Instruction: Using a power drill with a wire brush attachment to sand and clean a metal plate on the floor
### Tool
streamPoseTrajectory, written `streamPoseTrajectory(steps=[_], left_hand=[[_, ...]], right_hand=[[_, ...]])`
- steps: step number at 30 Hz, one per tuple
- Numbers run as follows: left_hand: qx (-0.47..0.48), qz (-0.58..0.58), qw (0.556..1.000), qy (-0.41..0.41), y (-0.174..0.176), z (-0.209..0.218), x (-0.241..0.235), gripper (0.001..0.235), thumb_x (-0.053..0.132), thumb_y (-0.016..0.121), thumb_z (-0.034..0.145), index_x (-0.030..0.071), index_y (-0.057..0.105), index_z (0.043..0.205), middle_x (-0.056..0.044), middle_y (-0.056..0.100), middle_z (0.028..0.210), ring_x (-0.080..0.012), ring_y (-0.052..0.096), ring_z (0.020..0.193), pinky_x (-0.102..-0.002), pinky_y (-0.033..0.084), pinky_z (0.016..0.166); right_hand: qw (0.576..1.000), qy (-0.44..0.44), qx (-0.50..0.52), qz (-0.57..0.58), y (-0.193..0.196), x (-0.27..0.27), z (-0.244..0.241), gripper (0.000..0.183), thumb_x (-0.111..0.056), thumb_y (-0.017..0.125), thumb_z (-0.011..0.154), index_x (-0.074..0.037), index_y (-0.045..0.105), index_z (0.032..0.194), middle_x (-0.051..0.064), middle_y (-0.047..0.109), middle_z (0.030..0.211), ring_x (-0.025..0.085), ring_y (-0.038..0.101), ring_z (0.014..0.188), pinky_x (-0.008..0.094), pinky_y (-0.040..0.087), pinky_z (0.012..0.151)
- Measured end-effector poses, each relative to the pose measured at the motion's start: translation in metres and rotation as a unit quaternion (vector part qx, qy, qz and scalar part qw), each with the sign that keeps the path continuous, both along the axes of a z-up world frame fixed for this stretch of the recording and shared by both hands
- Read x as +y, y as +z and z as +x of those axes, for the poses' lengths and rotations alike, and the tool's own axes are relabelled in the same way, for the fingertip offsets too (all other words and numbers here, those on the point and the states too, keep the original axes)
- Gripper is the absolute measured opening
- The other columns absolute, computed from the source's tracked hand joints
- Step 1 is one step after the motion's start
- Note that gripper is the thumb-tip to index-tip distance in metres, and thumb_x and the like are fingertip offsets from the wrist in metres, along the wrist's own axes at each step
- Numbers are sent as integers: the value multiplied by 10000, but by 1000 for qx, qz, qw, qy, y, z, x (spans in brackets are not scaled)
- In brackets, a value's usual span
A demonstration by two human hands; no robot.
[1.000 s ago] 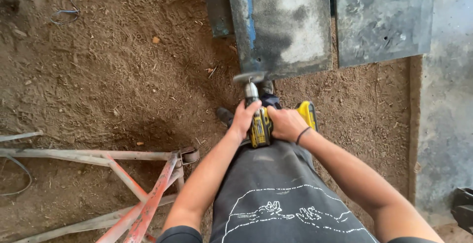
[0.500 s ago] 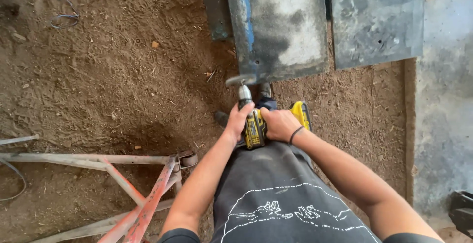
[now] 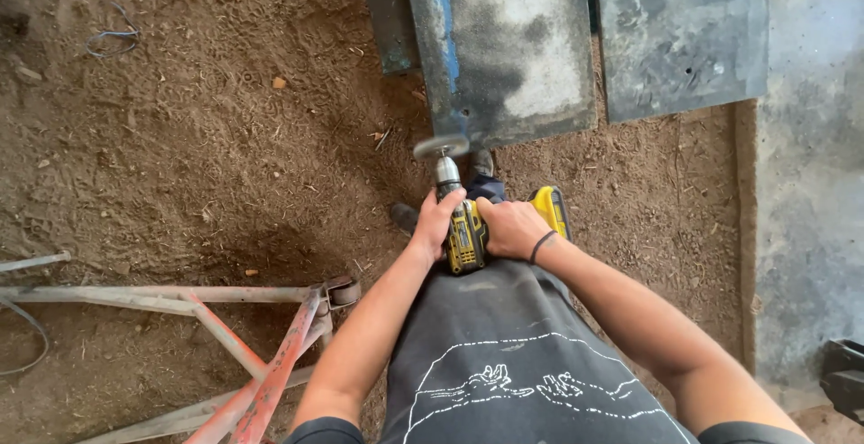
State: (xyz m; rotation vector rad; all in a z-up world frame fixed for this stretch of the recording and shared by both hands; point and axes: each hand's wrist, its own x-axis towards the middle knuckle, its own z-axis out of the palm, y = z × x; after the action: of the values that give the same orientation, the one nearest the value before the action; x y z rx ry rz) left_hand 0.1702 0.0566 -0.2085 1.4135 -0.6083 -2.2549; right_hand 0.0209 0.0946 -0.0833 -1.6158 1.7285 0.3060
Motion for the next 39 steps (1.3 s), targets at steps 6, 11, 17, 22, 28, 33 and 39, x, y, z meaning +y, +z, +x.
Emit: streamPoseTrajectory(steps=[6,11,17,22,28,33,39], left_hand=[[15,-30,999,-29,-11,-19,-21,414,368,823,852,102,619,1095,-90,675,874,-196,674,811,-394,596,734],[21,-36,999,-32,26,-23,-8,432,311,829,837,81,628,1142,-97,656,893,-210,663,831,-401,595,754],[0,-44,996,-77,16,17,-13,485,268,865,805,82,621,1180,-95,646,922,-217,658,853,-417,596,747],[-10,-39,994,-106,9,-1,-17,522,275,882,772,67,611,1166,-102,635,904,-237,666,850,-428,591,734],[-13,-58,989,-139,0,-54,-24,510,262,892,739,70,647,1143,-143,672,874,-262,700,797,-453,611,690],[-65,-69,987,-131,-16,-25,-27,454,248,884,746,56,673,1099,-105,679,890,-233,671,829,-416,592,729],[-158,-65,979,-112,42,6,-22,413,264,828,792,60,637,1096,-101,639,898,-236,633,843,-427,545,727]], right_hand=[[999,-25,39,-20,-6,-4,-8,308,-235,596,758,-115,542,1036,198,722,845,476,730,898,575,573,823],[998,-49,31,-7,0,7,-10,331,-264,602,759,-117,540,1050,213,724,873,481,729,929,584,569,840],[997,-77,-4,-1,-14,13,23,314,-261,587,770,-105,521,1034,241,713,863,509,722,898,585,571,827],[994,-106,-10,0,-12,18,15,317,-254,589,778,-98,514,1043,242,717,879,508,723,912,593,566,831],[985,-160,56,-16,-35,35,-21,403,-324,620,765,-87,501,1070,226,719,876,490,734,898,578,574,828],[995,-96,23,-19,-5,16,-5,400,-321,632,774,-89,527,1083,166,742,872,434,756,874,542,598,819],[993,-60,-94,-37,-26,11,-2,385,-272,623,739,-106,518,1070,179,726,843,457,747,858,550,597,792]])
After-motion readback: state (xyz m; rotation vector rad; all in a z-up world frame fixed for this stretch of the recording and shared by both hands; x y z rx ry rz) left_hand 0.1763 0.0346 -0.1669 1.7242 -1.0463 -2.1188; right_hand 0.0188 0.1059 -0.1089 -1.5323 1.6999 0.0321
